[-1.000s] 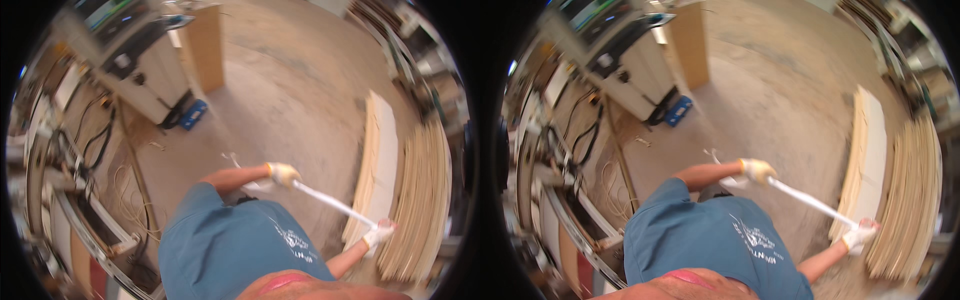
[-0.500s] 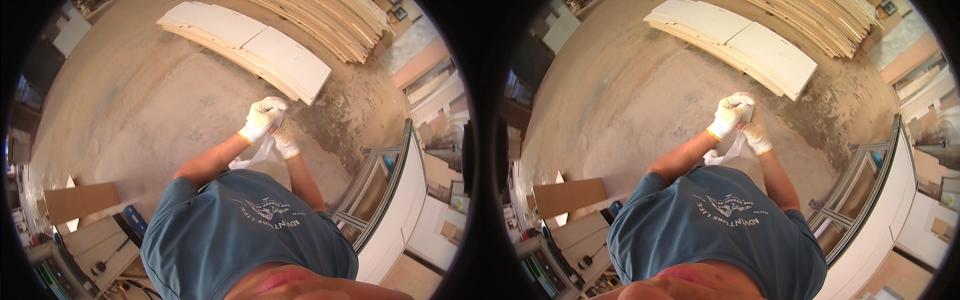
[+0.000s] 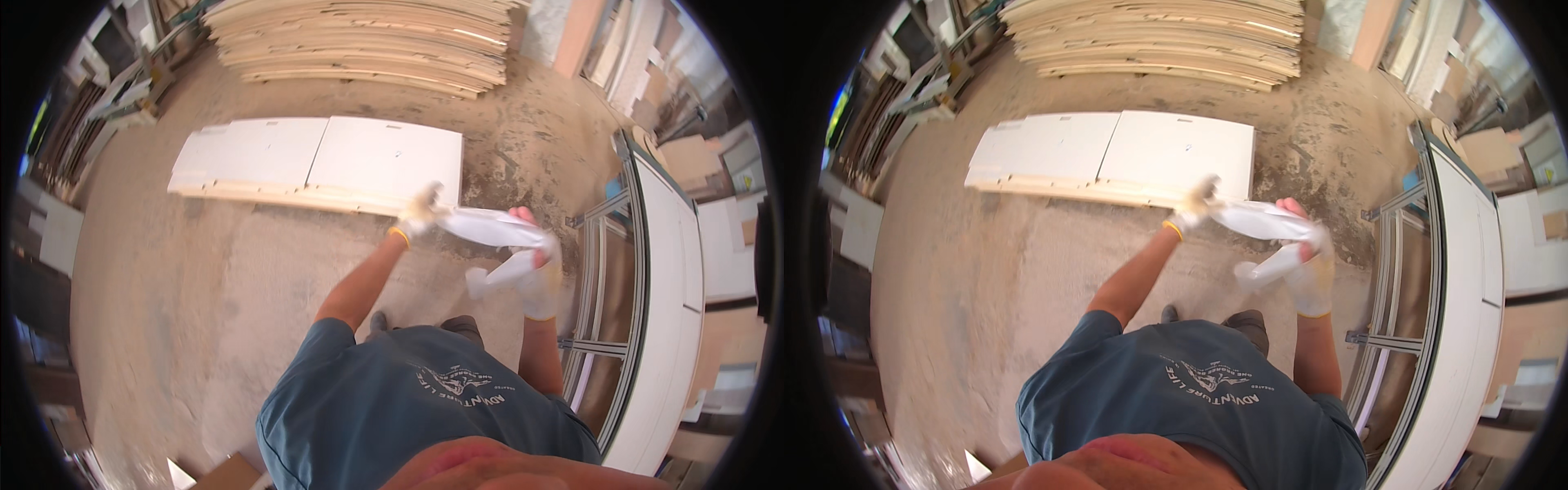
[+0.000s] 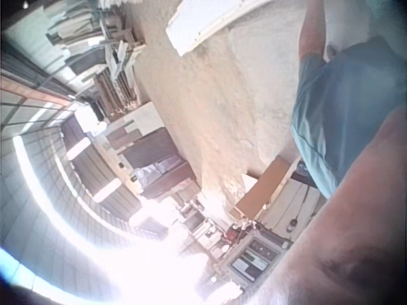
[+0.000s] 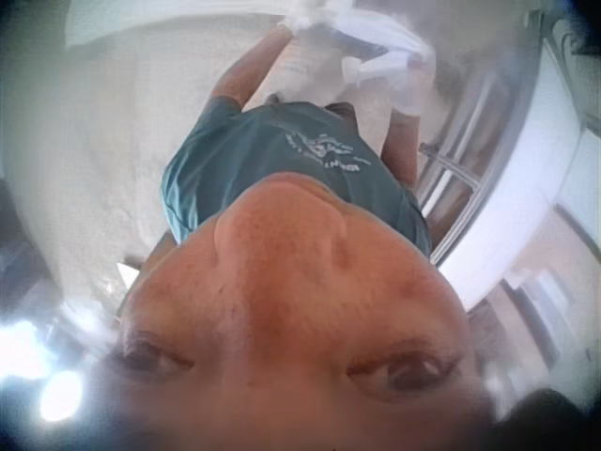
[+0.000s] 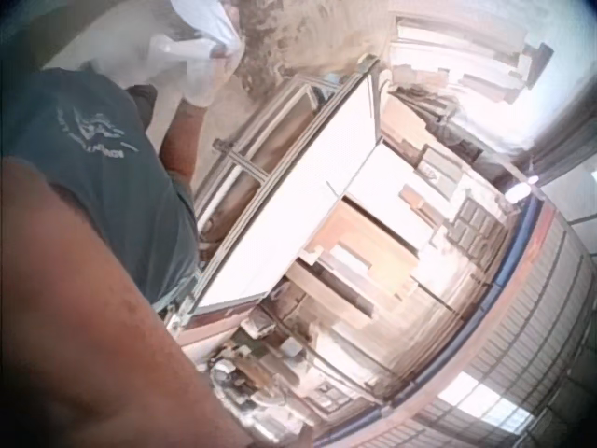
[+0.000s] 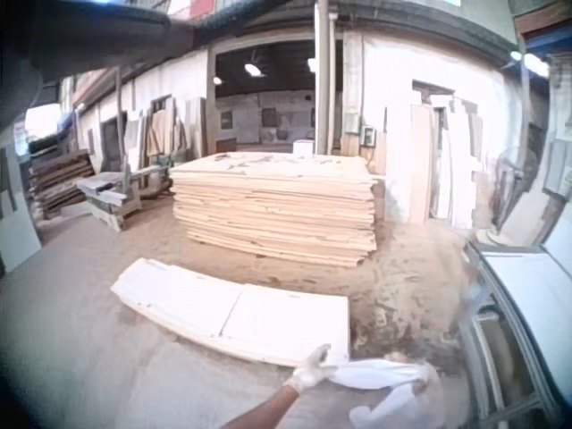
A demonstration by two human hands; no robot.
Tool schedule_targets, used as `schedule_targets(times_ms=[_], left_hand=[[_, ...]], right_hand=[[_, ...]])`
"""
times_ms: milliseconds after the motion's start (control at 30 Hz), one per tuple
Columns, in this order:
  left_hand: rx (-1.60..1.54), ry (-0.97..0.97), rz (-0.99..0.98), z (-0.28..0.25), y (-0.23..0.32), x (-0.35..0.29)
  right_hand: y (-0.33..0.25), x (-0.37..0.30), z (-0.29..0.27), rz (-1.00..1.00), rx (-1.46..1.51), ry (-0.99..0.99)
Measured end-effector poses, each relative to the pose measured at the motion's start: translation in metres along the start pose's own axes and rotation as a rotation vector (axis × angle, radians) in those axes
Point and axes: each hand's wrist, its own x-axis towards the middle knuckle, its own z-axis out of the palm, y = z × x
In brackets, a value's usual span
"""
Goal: The person selects and stacks white wooden panels, then uses a yellow glue gun to apply adhesive along the edges of a large panel on a workbench. They wipe the surface with a cloth and continue stacking and arranging panels.
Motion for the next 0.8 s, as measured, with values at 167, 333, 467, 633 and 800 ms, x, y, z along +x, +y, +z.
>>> schedule_targets(times_ms=[167, 333, 467, 633, 800], left_hand=[[-0.3, -0.635, 0.13, 0.175, 0.038, 0.021], [-1.369, -0.739, -0.264, 0.22, 0.066, 0.156], [-1.132, -0.589, -0.27, 0.269, 0.054, 0.255], [-1.37, -0.378, -0.592, 0.28, 0.042, 0.344], [-0.768, -0.576, -0.144, 0.264, 0.07, 0.456]], right_hand=[[0.014, 0.116, -0.094, -0.156, -0.274, 0.19], [0.052, 0.196, -0.203, -0.178, -1.648, -0.312], [0.06, 0.25, -0.252, -0.438, -1.723, -0.386], [0.02, 0.356, -0.296, -0.024, -1.314, -0.721], [0.013, 0.469, -0.333, -0.393, -1.255, -0.427]])
